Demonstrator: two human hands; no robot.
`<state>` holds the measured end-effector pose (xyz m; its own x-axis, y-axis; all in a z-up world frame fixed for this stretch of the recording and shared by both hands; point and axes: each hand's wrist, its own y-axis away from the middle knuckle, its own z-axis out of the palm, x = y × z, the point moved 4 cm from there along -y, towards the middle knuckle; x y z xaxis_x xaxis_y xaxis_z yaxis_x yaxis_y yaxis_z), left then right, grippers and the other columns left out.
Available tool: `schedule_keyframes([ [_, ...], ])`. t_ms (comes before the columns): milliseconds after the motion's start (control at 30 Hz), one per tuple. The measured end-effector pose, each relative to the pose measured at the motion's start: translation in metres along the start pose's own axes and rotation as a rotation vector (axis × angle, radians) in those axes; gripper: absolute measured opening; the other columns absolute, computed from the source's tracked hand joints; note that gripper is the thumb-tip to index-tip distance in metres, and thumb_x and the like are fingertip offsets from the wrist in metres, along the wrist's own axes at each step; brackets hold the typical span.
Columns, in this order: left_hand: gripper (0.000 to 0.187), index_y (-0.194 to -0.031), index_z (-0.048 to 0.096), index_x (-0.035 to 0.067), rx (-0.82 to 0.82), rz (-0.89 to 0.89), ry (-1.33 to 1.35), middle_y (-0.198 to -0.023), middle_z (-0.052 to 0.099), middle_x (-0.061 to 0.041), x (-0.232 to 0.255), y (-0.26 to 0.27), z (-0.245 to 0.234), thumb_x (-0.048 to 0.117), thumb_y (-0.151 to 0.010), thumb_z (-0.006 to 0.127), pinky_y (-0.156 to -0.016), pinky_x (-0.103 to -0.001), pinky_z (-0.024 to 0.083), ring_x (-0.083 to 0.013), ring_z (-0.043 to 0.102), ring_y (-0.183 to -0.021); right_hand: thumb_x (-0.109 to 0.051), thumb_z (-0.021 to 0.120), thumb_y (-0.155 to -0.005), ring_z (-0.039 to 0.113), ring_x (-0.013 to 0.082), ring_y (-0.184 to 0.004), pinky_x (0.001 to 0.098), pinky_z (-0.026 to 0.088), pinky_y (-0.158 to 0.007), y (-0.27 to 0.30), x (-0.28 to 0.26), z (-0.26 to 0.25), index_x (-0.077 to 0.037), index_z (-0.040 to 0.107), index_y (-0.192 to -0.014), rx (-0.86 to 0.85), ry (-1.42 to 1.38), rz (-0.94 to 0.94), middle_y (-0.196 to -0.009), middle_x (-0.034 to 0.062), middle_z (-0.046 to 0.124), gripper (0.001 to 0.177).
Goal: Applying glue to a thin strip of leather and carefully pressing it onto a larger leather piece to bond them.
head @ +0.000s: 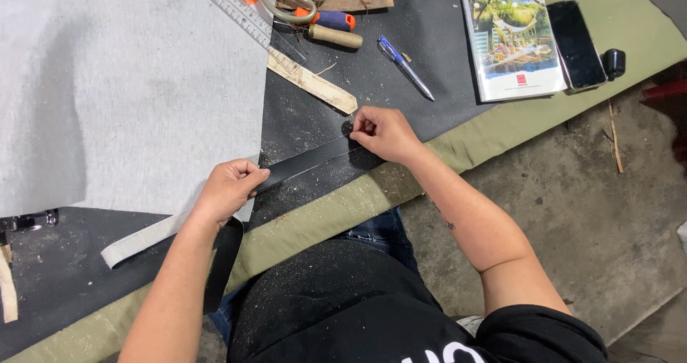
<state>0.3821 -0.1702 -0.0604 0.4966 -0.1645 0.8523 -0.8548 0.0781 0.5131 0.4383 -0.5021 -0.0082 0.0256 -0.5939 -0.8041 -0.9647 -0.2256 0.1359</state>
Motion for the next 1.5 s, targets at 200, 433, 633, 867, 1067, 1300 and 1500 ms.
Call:
schedule_keyframes([
  [200,0.015,-0.080,0.070,0.002,0.006,0.001,-0.039,-0.048,0.051,-0.010,0.025,0.015,0.003,0.014,-0.088,0.074,-0.036,-0.019,0.031,-0.0087,0.042,-0.039,-0.005,0.078,-0.085,0.069,0.0211,-0.077,0.0295,0.056,-0.066,0.008,-0.008,0.005,-0.010,0.073,-0.087,0.090,0.156,-0.189,-0.074,0.0042,0.071,0.008],
  [433,0.014,-0.078,0.070,0.003,0.005,0.017,-0.048,-0.049,0.053,-0.008,0.034,0.021,0.001,0.013,-0.087,0.074,-0.037,-0.018,0.032,-0.0073,0.043,-0.041,0.000,0.061,-0.095,0.062,0.0242,-0.075,0.0340,0.054,-0.067,0.015,-0.009,0.023,-0.016,0.072,-0.098,0.163,0.353,-0.592,-0.083,0.0007,0.054,0.020],
  [633,0.011,-0.079,0.072,0.002,0.013,0.032,-0.082,-0.052,0.057,-0.008,0.019,0.010,0.000,0.011,-0.085,0.072,-0.042,-0.019,0.034,-0.0088,0.051,-0.048,0.002,0.059,-0.093,0.066,0.0246,-0.086,0.0345,0.056,-0.077,0.016,-0.004,0.030,-0.019,0.077,-0.103,0.130,0.463,-0.687,-0.090,0.0031,0.063,0.029],
  [867,0.011,-0.078,0.071,0.003,0.031,0.037,-0.095,-0.052,0.057,-0.008,0.025,0.011,-0.001,0.013,-0.084,0.072,-0.043,-0.018,0.037,-0.0090,0.054,-0.049,-0.005,0.057,-0.097,0.064,0.0222,-0.084,0.0342,0.055,-0.069,0.020,-0.005,0.028,-0.031,0.078,-0.108,0.154,0.582,-0.755,-0.096,-0.0005,0.065,0.035],
  [1067,0.013,-0.077,0.073,0.005,0.054,0.025,-0.167,-0.052,0.058,-0.009,0.030,0.018,0.000,0.017,-0.082,0.073,-0.051,-0.021,0.040,-0.0113,0.055,-0.054,-0.002,0.052,-0.100,0.063,0.0241,-0.084,0.0337,0.052,-0.066,0.022,-0.008,0.029,-0.031,0.078,-0.108,0.141,0.641,-0.831,-0.097,0.0011,0.062,0.039],
  [1300,0.013,-0.076,0.075,0.009,0.066,0.031,-0.276,-0.051,0.061,-0.008,0.036,0.021,0.002,0.022,-0.080,0.073,-0.055,-0.023,0.044,-0.0134,0.062,-0.054,-0.010,0.050,-0.098,0.062,0.0225,-0.089,0.0340,0.052,-0.071,0.030,-0.023,0.031,-0.030,0.077,-0.114,0.050,0.842,-0.806,-0.105,0.0005,0.061,0.037],
  [1500,0.014,-0.078,0.075,0.007,0.058,0.012,-0.249,-0.051,0.061,-0.009,0.029,0.018,-0.001,0.021,-0.080,0.072,-0.055,-0.022,0.043,-0.0145,0.062,-0.054,-0.039,0.046,-0.095,0.063,0.0354,-0.109,0.0493,0.049,-0.087,0.062,-0.067,0.056,-0.021,0.062,-0.139,-0.106,0.953,-0.408,-0.127,0.0162,0.058,0.050],
])
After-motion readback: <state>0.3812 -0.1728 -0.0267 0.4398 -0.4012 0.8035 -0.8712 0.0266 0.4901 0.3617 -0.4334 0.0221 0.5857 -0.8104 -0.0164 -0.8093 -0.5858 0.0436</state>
